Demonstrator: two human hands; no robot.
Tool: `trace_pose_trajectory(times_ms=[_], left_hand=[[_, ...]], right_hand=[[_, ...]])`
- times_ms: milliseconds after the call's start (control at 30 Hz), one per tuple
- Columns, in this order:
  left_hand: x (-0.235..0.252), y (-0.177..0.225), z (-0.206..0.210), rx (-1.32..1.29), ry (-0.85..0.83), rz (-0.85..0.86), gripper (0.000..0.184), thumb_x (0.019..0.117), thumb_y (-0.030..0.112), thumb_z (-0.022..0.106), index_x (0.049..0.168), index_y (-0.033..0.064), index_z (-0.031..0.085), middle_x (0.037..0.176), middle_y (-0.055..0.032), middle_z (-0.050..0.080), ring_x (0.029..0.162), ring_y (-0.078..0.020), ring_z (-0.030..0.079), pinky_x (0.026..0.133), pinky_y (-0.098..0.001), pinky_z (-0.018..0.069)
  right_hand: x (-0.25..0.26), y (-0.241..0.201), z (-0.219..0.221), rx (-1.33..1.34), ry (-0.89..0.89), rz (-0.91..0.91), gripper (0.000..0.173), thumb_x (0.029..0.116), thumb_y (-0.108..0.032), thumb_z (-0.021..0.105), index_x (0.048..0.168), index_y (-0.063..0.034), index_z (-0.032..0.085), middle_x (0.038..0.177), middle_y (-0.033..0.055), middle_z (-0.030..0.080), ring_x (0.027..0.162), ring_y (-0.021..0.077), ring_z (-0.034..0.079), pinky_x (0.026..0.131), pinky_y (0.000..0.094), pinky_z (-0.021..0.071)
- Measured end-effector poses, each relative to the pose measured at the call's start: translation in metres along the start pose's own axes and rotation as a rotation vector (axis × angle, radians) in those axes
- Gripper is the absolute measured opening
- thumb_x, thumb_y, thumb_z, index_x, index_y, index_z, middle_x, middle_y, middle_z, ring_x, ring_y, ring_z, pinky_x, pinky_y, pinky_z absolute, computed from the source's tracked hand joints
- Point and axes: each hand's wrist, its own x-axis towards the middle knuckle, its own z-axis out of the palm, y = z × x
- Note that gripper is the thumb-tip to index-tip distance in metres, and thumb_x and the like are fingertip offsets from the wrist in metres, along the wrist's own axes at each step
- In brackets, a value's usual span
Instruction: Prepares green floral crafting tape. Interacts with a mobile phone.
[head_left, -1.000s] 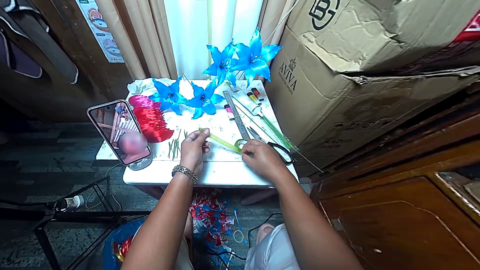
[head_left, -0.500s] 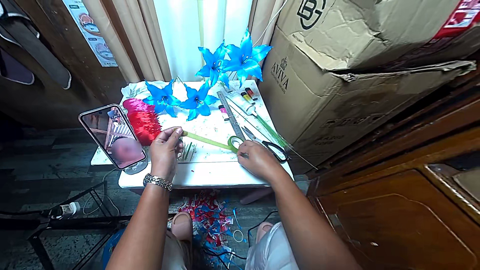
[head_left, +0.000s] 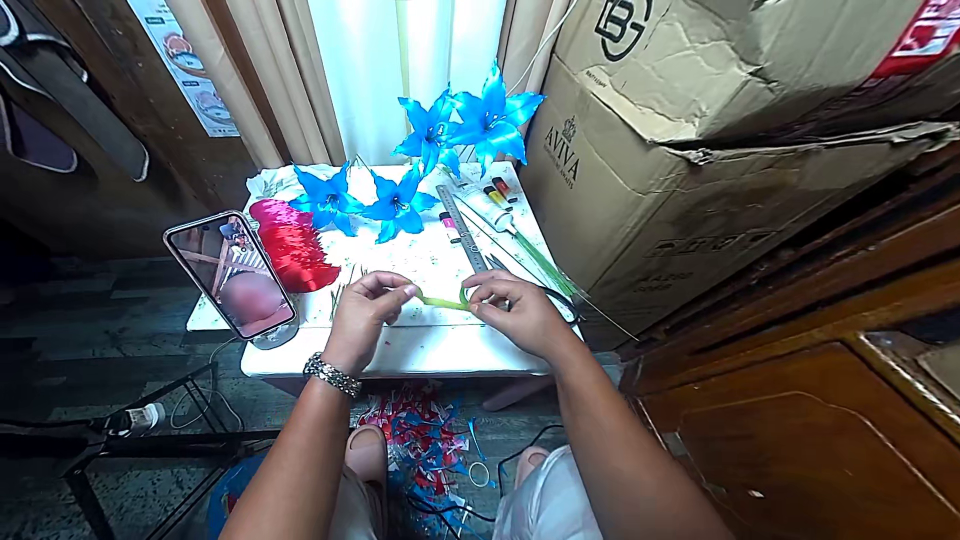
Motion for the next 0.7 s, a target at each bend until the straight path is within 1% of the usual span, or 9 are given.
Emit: trace_pose_trajectory(times_ms=[33,67,133,233,267,400,467,600,700], left_hand=[[-0.001,-0.001,0.005,0.001,-0.033,-0.019,0.010,0.0942,0.002,0.067,0.094,0.0113,0.070,0.077,0.0038,0.066,0.057,-0.0010,0.052,0.055,-0.0169,0.0456],[-0.002,-0.003,0.009,-0.003,-0.066,-0.034,0.010,0.0938,0.002,0.067,0.093,0.0115,0.069,0.077,0.0038,0.066,0.057,-0.0008,0.051,0.055,-0.0166,0.0450],[-0.002,-0.005,0.018,-0.028,-0.105,-0.062,0.010,0.0929,0.001,0.068,0.091,0.0100,0.068,0.076,0.0028,0.065,0.054,-0.0004,0.048,0.051,-0.0157,0.0403],[-0.001,-0.006,0.023,-0.019,-0.120,-0.096,0.009,0.0942,0.001,0.068,0.092,0.0090,0.067,0.074,0.0024,0.064,0.052,-0.0001,0.046,0.050,-0.0150,0.0379],[-0.001,-0.006,0.023,-0.023,-0.114,-0.104,0.008,0.0944,0.001,0.067,0.092,0.0084,0.067,0.073,0.0021,0.063,0.052,-0.0003,0.045,0.049,-0.0151,0.0370],[0.000,-0.003,0.023,-0.093,-0.089,-0.180,0.010,0.0971,0.001,0.065,0.090,0.0076,0.065,0.067,0.0027,0.058,0.050,-0.0008,0.042,0.048,-0.0153,0.0363],[0.001,-0.004,0.022,-0.110,-0.081,-0.216,0.011,0.0981,0.004,0.064,0.088,0.0090,0.065,0.064,0.0042,0.054,0.049,-0.0012,0.041,0.048,-0.0157,0.0364],[0.003,-0.007,0.023,-0.156,-0.060,-0.273,0.013,0.0992,0.005,0.062,0.087,0.0099,0.063,0.062,0.0049,0.050,0.049,-0.0023,0.041,0.049,-0.0164,0.0377],[0.003,-0.008,0.025,-0.233,-0.082,-0.311,0.014,0.1012,0.006,0.059,0.088,0.0100,0.061,0.061,0.0049,0.047,0.050,-0.0027,0.042,0.050,-0.0165,0.0382]], right_hand=[[0.000,-0.006,0.002,0.164,-0.015,-0.046,0.009,0.0910,-0.010,0.065,0.085,-0.0072,0.071,0.124,0.0044,0.068,0.111,0.0105,0.064,0.090,0.0299,0.0551],[0.000,-0.011,0.006,0.286,-0.046,-0.085,0.008,0.0897,-0.011,0.065,0.085,-0.0077,0.071,0.125,0.0026,0.068,0.115,0.0086,0.063,0.094,0.0286,0.0546],[-0.001,-0.017,0.015,0.384,-0.074,-0.127,0.007,0.0886,-0.011,0.067,0.084,-0.0089,0.072,0.120,-0.0001,0.070,0.114,0.0056,0.063,0.094,0.0254,0.0541],[-0.001,-0.015,0.023,0.365,-0.060,-0.142,0.007,0.0898,-0.010,0.067,0.087,-0.0087,0.074,0.098,-0.0037,0.069,0.097,0.0027,0.064,0.086,0.0211,0.0543],[-0.001,-0.014,0.025,0.364,-0.061,-0.142,0.007,0.0900,-0.009,0.067,0.087,-0.0086,0.074,0.094,-0.0043,0.069,0.093,0.0021,0.064,0.084,0.0202,0.0545],[-0.001,-0.012,0.026,0.355,-0.054,-0.121,0.009,0.0896,-0.007,0.066,0.085,-0.0088,0.073,0.091,-0.0053,0.069,0.089,0.0012,0.064,0.081,0.0187,0.0544],[-0.001,-0.010,0.025,0.336,-0.043,-0.108,0.010,0.0895,-0.008,0.065,0.084,-0.0096,0.073,0.090,-0.0056,0.068,0.088,0.0011,0.064,0.080,0.0184,0.0541],[0.000,-0.009,0.025,0.319,-0.037,-0.073,0.011,0.0889,-0.007,0.064,0.081,-0.0108,0.071,0.088,-0.0058,0.068,0.086,0.0009,0.063,0.077,0.0176,0.0532],[0.000,-0.008,0.025,0.317,-0.034,-0.060,0.012,0.0880,-0.006,0.064,0.080,-0.0114,0.071,0.086,-0.0062,0.066,0.082,0.0005,0.062,0.073,0.0162,0.0521]])
